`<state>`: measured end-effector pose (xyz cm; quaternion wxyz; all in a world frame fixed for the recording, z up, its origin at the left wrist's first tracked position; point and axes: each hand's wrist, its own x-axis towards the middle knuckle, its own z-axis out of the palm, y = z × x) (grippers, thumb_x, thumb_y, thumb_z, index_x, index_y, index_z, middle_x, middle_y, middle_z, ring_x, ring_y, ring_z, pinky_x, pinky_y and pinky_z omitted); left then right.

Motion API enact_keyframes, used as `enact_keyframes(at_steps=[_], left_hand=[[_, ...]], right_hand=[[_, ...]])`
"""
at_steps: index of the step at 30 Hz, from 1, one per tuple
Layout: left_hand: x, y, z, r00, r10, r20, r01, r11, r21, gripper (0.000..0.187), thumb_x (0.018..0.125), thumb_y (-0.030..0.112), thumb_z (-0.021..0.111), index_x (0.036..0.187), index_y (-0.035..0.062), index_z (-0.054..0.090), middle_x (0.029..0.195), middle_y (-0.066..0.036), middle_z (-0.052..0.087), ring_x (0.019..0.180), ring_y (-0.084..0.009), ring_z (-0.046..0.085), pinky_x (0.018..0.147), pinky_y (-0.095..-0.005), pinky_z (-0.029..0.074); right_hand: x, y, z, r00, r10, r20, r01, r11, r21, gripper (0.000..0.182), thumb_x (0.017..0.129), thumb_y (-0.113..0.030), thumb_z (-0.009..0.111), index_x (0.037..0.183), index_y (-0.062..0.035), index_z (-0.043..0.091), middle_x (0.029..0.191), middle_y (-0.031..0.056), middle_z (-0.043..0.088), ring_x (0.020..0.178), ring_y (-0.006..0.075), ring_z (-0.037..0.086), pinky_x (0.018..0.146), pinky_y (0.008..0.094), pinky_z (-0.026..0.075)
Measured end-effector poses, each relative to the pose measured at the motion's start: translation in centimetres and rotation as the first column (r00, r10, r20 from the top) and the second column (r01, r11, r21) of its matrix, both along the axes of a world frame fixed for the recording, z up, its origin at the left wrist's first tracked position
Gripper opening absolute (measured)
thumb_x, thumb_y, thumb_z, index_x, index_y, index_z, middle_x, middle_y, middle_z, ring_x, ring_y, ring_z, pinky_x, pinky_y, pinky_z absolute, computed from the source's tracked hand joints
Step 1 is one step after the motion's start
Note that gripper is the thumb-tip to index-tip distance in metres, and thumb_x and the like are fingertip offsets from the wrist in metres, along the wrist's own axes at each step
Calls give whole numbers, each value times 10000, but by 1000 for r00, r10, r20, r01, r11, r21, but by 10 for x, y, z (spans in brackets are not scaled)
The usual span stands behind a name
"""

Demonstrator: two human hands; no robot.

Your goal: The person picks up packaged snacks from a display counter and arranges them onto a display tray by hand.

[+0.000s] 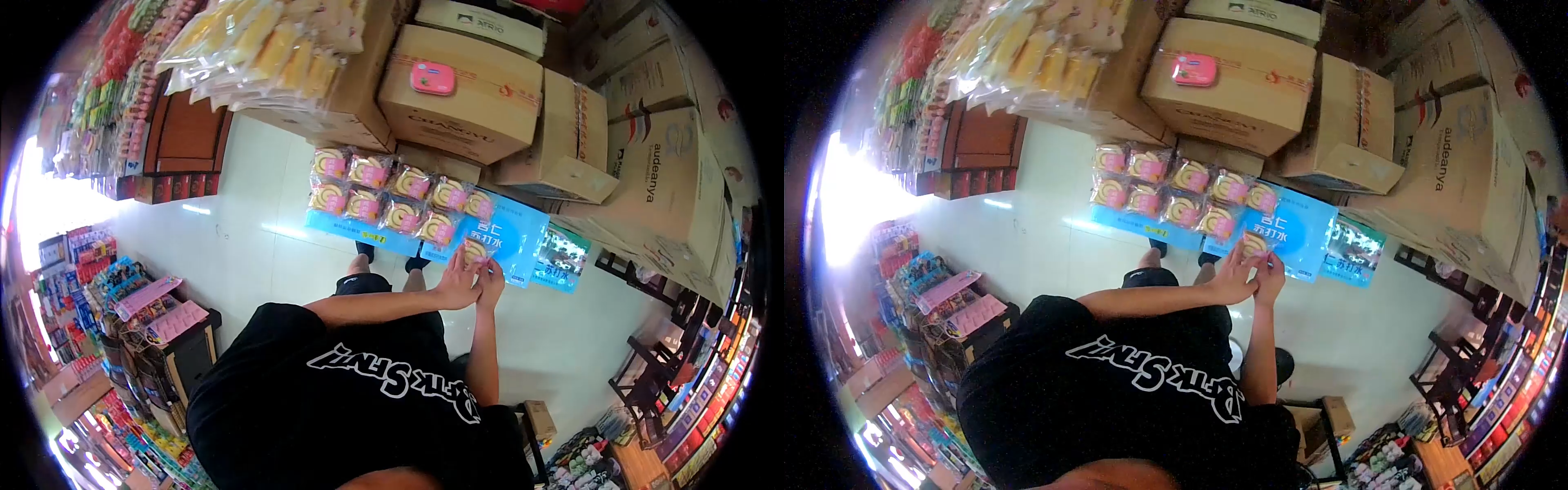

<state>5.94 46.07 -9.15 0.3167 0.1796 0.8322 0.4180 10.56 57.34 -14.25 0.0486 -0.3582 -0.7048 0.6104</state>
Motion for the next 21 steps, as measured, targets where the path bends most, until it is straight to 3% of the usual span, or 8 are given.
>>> enact_keyframes(at_steps=[2, 5, 8, 9, 12, 13, 17, 21], left_hand=[[-6, -23, 19, 1000, -2, 6, 2, 1000, -3, 658, 738, 268, 626, 1324, 72, 400, 1401, -429, 107, 1311, -594, 115, 1078, -565, 222], [-16, -66, 25, 985, 130, -116, -122, 990, 66, 650, 716, 255, 644, 1301, 65, 432, 1408, -424, 101, 1313, -584, 124, 1079, -560, 221], [-33, -113, 16, 967, 182, -176, -185, 983, 3, 645, 686, 247, 659, 1272, 60, 464, 1408, -427, 112, 1316, -570, 142, 1085, -551, 215], [-40, -127, 20, 962, 215, -167, -221, 975, -12, 644, 679, 248, 661, 1264, 58, 471, 1408, -427, 120, 1320, -563, 145, 1088, -548, 212], [-62, -167, 27, 947, 274, -170, -286, 957, -52, 642, 659, 250, 666, 1242, 50, 489, 1404, -427, 146, 1328, -549, 153, 1094, -541, 206], [-70, -179, 25, 945, 267, -190, -282, 958, -56, 642, 654, 252, 668, 1237, 48, 493, 1401, -429, 156, 1329, -547, 156, 1094, -541, 206], [-94, -211, 16, 943, 282, -180, -294, 955, -45, 625, 649, 255, 667, 1219, 53, 510, 1395, -428, 177, 1326, -549, 164, 1091, -548, 206], [-105, -227, 11, 939, 308, -151, -313, 950, -10, 623, 660, 255, 665, 1225, 43, 508, 1391, -434, 174, 1332, -548, 146, 1090, -558, 195]], right_hand=[[-5, -17, 12, 1000, 18, -8, -18, 1000, -18, 275, 883, -142, 579, 1066, 63, 599, 941, 105, 659, 797, 146, 622, 712, 262, 511], [-32, -55, 36, 988, 147, -40, -151, 981, -123, 317, 865, -191, 626, 1059, 58, 606, 958, 140, 628, 789, 190, 646, 661, 278, 516], [-50, -97, -4, 961, 232, -153, -223, 972, 73, 306, 843, -190, 642, 1051, 33, 616, 930, 133, 632, 791, 205, 648, 664, 298, 514], [-64, -116, 11, 962, 249, -113, -244, 968, 63, 257, 820, -164, 645, 998, 20, 619, 886, 125, 638, 786, 211, 649, 680, 309, 511], [-95, -148, -2, 877, 473, -86, -480, 871, -104, 234, 840, -72, 606, 1046, 38, 597, 965, 99, 644, 820, 185, 648, 753, 290, 530], [-102, -160, 1, 890, 437, -133, -455, 875, -166, 220, 834, -94, 611, 1013, 34, 607, 939, 99, 661, 812, 189, 655, 738, 293, 529], [-131, -195, 7, 877, 461, -134, -456, 887, 71, 254, 791, -248, 619, 844, 0, 601, 766, 153, 610, 734, 288, 615, 654, 356, 478], [-145, -208, 11, 865, 501, -17, -495, 859, 127, 246, 772, -240, 645, 842, -6, 615, 772, 147, 628, 728, 279, 619, 653, 354, 478]])
